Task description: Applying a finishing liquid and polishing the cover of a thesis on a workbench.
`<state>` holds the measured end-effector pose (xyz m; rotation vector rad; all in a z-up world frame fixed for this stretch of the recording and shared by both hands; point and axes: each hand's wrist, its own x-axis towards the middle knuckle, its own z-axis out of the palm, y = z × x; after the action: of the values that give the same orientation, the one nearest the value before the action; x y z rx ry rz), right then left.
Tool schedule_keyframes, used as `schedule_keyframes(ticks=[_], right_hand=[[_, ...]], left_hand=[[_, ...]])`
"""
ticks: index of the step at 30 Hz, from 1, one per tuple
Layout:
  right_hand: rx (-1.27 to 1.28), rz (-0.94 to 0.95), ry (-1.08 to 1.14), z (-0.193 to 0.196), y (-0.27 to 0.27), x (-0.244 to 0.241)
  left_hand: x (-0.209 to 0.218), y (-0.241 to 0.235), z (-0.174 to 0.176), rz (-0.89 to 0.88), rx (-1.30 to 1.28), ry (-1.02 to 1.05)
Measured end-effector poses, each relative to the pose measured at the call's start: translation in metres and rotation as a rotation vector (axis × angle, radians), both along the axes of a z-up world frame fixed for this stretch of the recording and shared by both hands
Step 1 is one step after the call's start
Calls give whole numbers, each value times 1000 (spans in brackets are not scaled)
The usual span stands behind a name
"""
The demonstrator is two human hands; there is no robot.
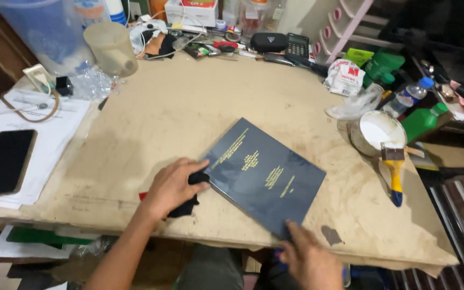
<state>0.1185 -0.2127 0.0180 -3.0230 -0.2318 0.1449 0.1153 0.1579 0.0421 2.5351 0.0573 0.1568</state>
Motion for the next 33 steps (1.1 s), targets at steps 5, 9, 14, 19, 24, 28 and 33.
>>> schedule_keyframes(ticks=[5,9,14,19,24,28,33], right_hand=[[-18,-8,174,75,13,84],[16,86,135,79,42,156],[159,150,-65,37,75,252],[174,124,-95,31,96,293],[199,135,-101,22,101,329],[234,134,-125,15,102,342],[272,129,-147,13,106,355]], left_hand=[[-2,-10,-15,33,49,-72],[46,0,-9,51,116,-52],[126,35,-8,184,120,-38],[165,46,4,202,120,-95],[190,53,10,204,149,-122],[206,54,4,202,187,-151],[220,59,-4,217,253,-239]])
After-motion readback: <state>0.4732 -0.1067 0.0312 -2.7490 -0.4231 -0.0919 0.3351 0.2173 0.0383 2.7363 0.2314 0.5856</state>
